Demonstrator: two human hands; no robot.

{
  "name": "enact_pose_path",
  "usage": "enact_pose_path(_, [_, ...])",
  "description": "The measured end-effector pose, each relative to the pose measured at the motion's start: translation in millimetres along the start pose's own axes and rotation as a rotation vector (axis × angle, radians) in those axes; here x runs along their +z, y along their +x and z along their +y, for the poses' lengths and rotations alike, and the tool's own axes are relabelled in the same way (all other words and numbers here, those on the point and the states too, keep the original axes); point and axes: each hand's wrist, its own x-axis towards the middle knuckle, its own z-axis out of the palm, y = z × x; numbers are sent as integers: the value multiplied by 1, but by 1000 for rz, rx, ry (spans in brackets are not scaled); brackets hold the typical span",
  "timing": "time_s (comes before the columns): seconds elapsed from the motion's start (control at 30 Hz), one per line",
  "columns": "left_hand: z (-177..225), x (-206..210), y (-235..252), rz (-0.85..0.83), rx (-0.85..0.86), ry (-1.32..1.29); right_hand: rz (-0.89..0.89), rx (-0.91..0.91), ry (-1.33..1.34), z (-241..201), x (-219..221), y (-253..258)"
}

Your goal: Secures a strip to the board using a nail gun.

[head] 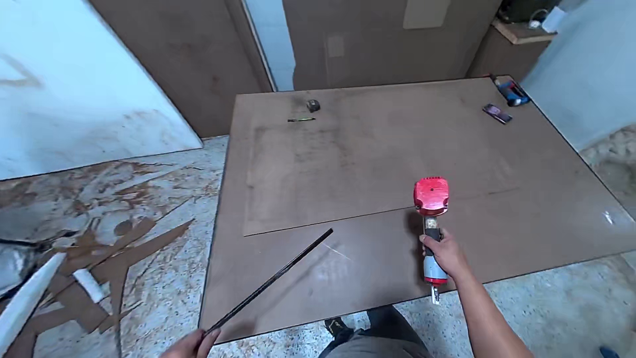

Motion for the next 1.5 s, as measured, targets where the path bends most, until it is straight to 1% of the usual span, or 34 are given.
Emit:
enact_pose_path(0.07, [43, 6, 55, 89, 128, 44, 92, 24, -251, 23, -21, 18])
enact_pose_path(0.13, [106, 7, 105, 101, 178, 70, 132, 58, -407, 37, -38, 35])
enact_pose_path(0.2, [162, 16, 151, 83, 238, 122, 134, 106, -465, 47, -49, 53])
enact_pose_path(0.27, [201, 32, 193, 65, 332, 184, 129, 145, -492, 48, -54, 73])
enact_pose_path(0.37, [246, 48, 240, 71, 442, 236, 144, 132, -546, 35, -53, 100])
enact_pose_path(0.53, [289, 55, 284, 95, 544, 232, 193, 75, -631, 22, -30, 133])
enact_pose_path(0.6, [299, 56, 299, 97, 572, 214, 189, 96, -679, 14, -14, 148])
enact_pose_path(0.73, [311, 65, 325, 15, 567, 223, 166, 182, -734, 6, 18, 179])
enact_pose_path(0.8, [307, 71, 334, 24, 600, 204, 150, 188, -774, 8, 30, 189])
enact_pose_path(0.9, [297, 76, 340, 47, 669, 154, 156, 140, -822, 21, 42, 199])
enact_pose_path(1.0, [290, 80, 344, 91, 742, 118, 161, 132, -822, 28, 47, 205])
enact_pose_path(1.3, [282, 85, 341, 115, 735, 111, 176, 229, -712, 21, 58, 208])
enact_pose_path(1.5, [284, 89, 340, 130, 697, 103, 181, 142, -785, 37, 55, 190])
